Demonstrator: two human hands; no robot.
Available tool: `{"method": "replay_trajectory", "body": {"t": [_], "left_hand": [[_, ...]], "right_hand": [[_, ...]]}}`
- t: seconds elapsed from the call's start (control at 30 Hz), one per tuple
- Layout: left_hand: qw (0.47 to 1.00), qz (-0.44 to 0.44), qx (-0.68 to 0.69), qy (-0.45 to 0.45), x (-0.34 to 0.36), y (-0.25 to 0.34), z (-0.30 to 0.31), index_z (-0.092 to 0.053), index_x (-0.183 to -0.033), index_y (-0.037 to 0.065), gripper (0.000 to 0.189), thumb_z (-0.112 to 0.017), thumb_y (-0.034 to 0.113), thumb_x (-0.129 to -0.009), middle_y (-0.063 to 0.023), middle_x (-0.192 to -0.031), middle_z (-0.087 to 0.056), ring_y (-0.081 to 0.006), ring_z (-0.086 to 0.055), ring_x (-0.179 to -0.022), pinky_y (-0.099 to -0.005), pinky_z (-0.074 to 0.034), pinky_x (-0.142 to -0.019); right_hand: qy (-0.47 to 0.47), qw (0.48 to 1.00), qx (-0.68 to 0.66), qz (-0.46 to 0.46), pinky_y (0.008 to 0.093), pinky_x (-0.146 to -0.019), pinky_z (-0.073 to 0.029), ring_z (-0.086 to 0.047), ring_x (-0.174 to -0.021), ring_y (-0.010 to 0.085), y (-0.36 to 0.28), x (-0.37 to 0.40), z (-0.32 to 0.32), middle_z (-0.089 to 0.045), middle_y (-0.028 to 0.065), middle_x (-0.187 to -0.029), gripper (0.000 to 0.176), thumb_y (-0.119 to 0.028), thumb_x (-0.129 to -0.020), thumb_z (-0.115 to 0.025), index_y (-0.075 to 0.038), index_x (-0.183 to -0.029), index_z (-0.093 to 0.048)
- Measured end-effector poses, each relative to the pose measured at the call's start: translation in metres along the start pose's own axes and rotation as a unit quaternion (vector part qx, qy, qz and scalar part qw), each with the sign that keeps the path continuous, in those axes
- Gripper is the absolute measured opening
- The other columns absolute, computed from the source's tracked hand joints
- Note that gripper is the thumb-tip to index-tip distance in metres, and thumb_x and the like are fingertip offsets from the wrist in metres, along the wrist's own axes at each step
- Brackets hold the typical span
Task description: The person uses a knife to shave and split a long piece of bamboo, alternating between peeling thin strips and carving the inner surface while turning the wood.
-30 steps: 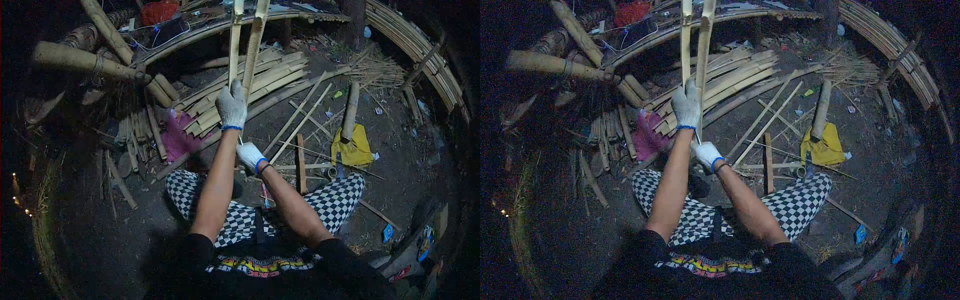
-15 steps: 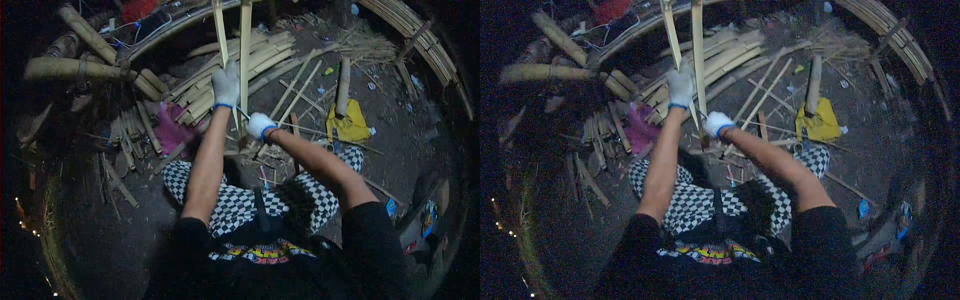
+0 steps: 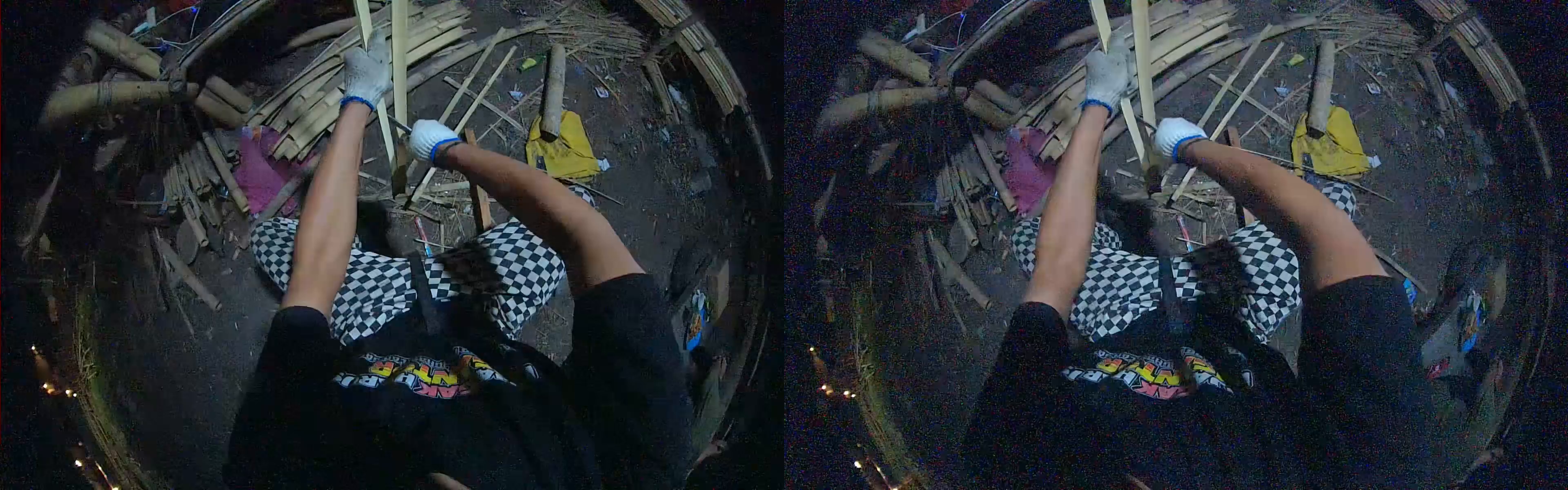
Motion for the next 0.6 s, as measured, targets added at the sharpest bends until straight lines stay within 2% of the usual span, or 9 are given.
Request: {"method": "replay_trajectory", "body": {"t": [0.17, 0.23, 0.37, 0.43, 0.47, 0.5, 0.53, 0.57, 0.6], "left_hand": [[0.997, -0.021, -0.053, 0.050, -0.025, -0.015, 0.001, -0.056, -0.061, 0.001, 0.053, -0.048, 0.044, -0.092, -0.0051, -0.050, -0.052, -0.0154, -0.050, -0.041, -0.0331, -0.040, -0.040], [0.997, -0.003, -0.071, 0.039, -0.028, -0.015, -0.004, -0.059, -0.068, -0.005, 0.059, -0.050, 0.050, -0.089, -0.0182, -0.057, -0.058, -0.0289, -0.061, -0.057, -0.0451, -0.044, -0.057], [0.989, -0.106, -0.106, 0.005, -0.057, -0.006, -0.015, -0.064, -0.081, -0.007, 0.060, -0.050, 0.052, -0.085, -0.0236, -0.073, -0.063, -0.0346, -0.063, -0.071, -0.0443, -0.046, -0.065], [0.980, -0.141, -0.138, -0.014, -0.065, 0.022, -0.019, -0.065, -0.090, -0.006, 0.061, -0.050, 0.052, -0.083, -0.0259, -0.083, -0.064, -0.0382, -0.063, -0.079, -0.0441, -0.047, -0.070], [0.913, -0.179, -0.343, -0.126, -0.061, 0.041, -0.020, -0.063, -0.100, -0.002, 0.051, -0.046, 0.043, -0.086, -0.0247, -0.085, -0.065, -0.0388, -0.063, -0.080, -0.0453, -0.049, -0.073], [0.795, -0.205, -0.526, -0.222, -0.064, 0.041, -0.011, -0.060, -0.111, 0.002, 0.044, -0.041, 0.034, -0.089, -0.0236, -0.086, -0.065, -0.0394, -0.063, -0.081, -0.0466, -0.051, -0.076], [0.763, -0.236, -0.568, -0.198, -0.086, 0.030, 0.005, -0.052, -0.122, 0.003, 0.048, -0.039, 0.037, -0.090, -0.0245, -0.101, -0.062, -0.0393, -0.062, -0.088, -0.0460, -0.049, -0.081], [0.769, -0.303, -0.539, -0.160, -0.098, 0.016, 0.016, -0.052, -0.121, 0.002, 0.049, -0.038, 0.038, -0.091, -0.0242, -0.109, -0.060, -0.0391, -0.062, -0.091, -0.0460, -0.048, -0.083], [0.836, -0.332, -0.422, -0.114, -0.099, 0.017, 0.025, -0.064, -0.103, 0.002, 0.053, -0.047, 0.049, -0.085, -0.0233, -0.101, -0.062, -0.0408, -0.059, -0.093, -0.0478, -0.047, -0.082]], "right_hand": [[0.002, 1.000, 0.014, -0.008, 0.0448, -0.080, -0.050, -0.063, -0.093, 0.0377, 0.002, -0.001, 0.014, -0.064, 0.0247, -0.098, 0.032, -0.020, -0.081, -0.047, 0.002, -0.094, -0.067], [0.025, 0.999, 0.000, -0.024, 0.0451, -0.080, -0.050, -0.063, -0.094, 0.0378, 0.010, -0.012, 0.012, -0.064, 0.0242, -0.098, 0.031, -0.019, -0.082, -0.047, 0.001, -0.094, -0.067], [0.056, 0.997, 0.005, -0.060, 0.0453, -0.079, -0.050, -0.063, -0.096, 0.0369, 0.011, -0.033, 0.017, -0.063, 0.0219, -0.104, 0.032, -0.020, -0.083, -0.046, -0.002, -0.100, -0.067], [-0.007, 0.956, 0.292, 0.008, 0.0446, -0.074, -0.052, -0.066, -0.088, 0.0301, 0.010, -0.038, 0.037, -0.067, 0.0160, -0.100, 0.031, -0.026, -0.086, -0.049, -0.007, -0.102, -0.067], [-0.006, 0.991, 0.125, -0.036, 0.0412, -0.069, -0.052, -0.066, -0.083, 0.0262, 0.052, -0.035, 0.020, -0.067, 0.0126, -0.093, 0.027, -0.022, -0.086, -0.049, -0.009, -0.099, -0.069], [-0.012, 0.980, 0.191, -0.060, 0.0399, -0.068, -0.051, -0.065, -0.081, 0.0248, 0.071, -0.035, 0.018, -0.067, 0.0117, -0.094, 0.027, -0.023, -0.086, -0.049, -0.010, -0.102, -0.068], [-0.021, 0.963, 0.256, -0.082, 0.0387, -0.068, -0.051, -0.065, -0.080, 0.0234, 0.088, -0.034, 0.016, -0.067, 0.0107, -0.094, 0.028, -0.023, -0.087, -0.050, -0.011, -0.106, -0.067], [-0.002, 0.974, 0.204, -0.094, 0.0398, -0.069, -0.051, -0.066, -0.081, 0.0271, 0.102, -0.025, 0.011, -0.068, 0.0130, -0.094, 0.030, -0.025, -0.086, -0.050, -0.010, -0.105, -0.067], [0.044, 0.988, 0.069, -0.134, 0.0431, -0.070, -0.053, -0.067, -0.085, 0.0308, 0.131, -0.023, -0.005, -0.068, 0.0155, -0.094, 0.030, -0.022, -0.083, -0.049, -0.004, -0.097, -0.068]]}}
Point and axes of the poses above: each hand's wrist, its own x-axis away from the middle knuckle, its own z-axis out of the back of the hand, y = z × x, the point moved 6 cm from there along -x, towards the middle knuckle
